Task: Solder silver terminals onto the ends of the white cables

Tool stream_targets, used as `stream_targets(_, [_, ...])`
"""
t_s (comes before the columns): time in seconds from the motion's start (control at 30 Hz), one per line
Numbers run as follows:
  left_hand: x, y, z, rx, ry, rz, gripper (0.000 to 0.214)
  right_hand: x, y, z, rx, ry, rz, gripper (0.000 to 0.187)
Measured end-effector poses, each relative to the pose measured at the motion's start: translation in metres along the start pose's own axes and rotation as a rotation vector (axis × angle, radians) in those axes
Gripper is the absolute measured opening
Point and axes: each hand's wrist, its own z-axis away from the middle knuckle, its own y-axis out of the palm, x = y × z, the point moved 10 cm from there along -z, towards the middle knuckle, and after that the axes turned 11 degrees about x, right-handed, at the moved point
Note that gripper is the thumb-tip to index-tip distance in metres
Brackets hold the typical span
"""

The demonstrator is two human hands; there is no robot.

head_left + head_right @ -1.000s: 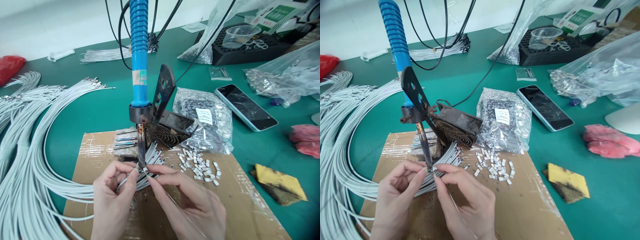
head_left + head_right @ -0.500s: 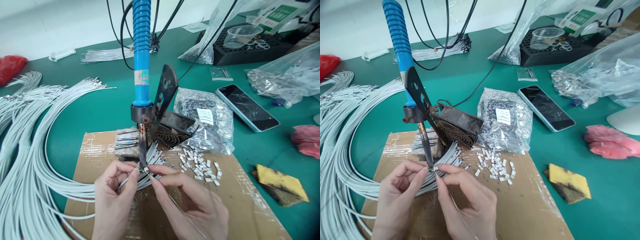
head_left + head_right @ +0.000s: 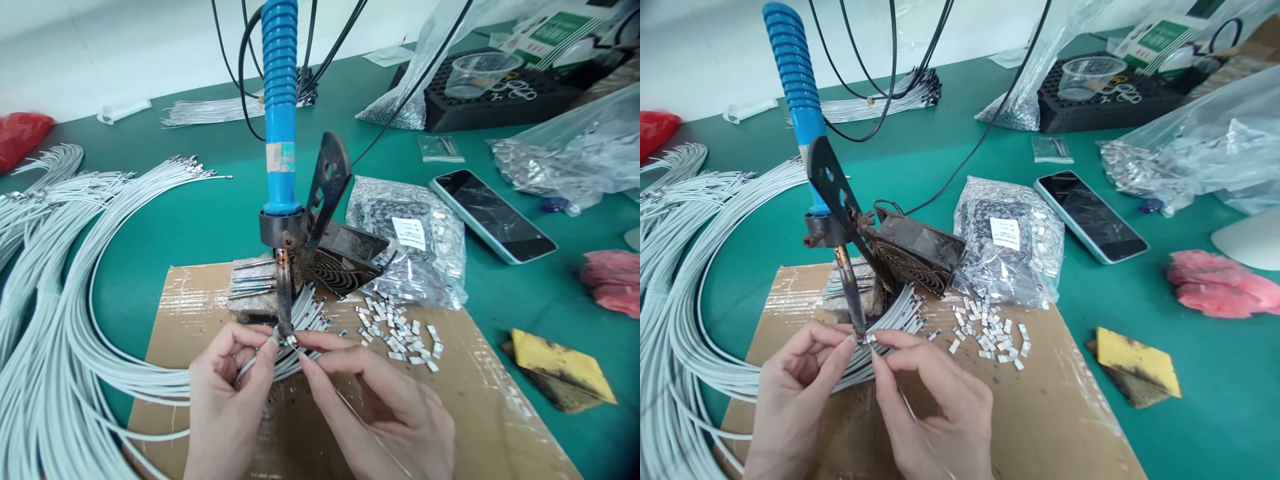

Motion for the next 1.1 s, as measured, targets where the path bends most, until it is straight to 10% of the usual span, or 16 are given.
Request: stream_targets(1.1, [0.0008, 0.0006, 0.0014, 0.006, -0.001, -0.001, 0.018, 0.0019, -0.0011, -0.0017, -0.002, 0.003, 0.039, 0.014])
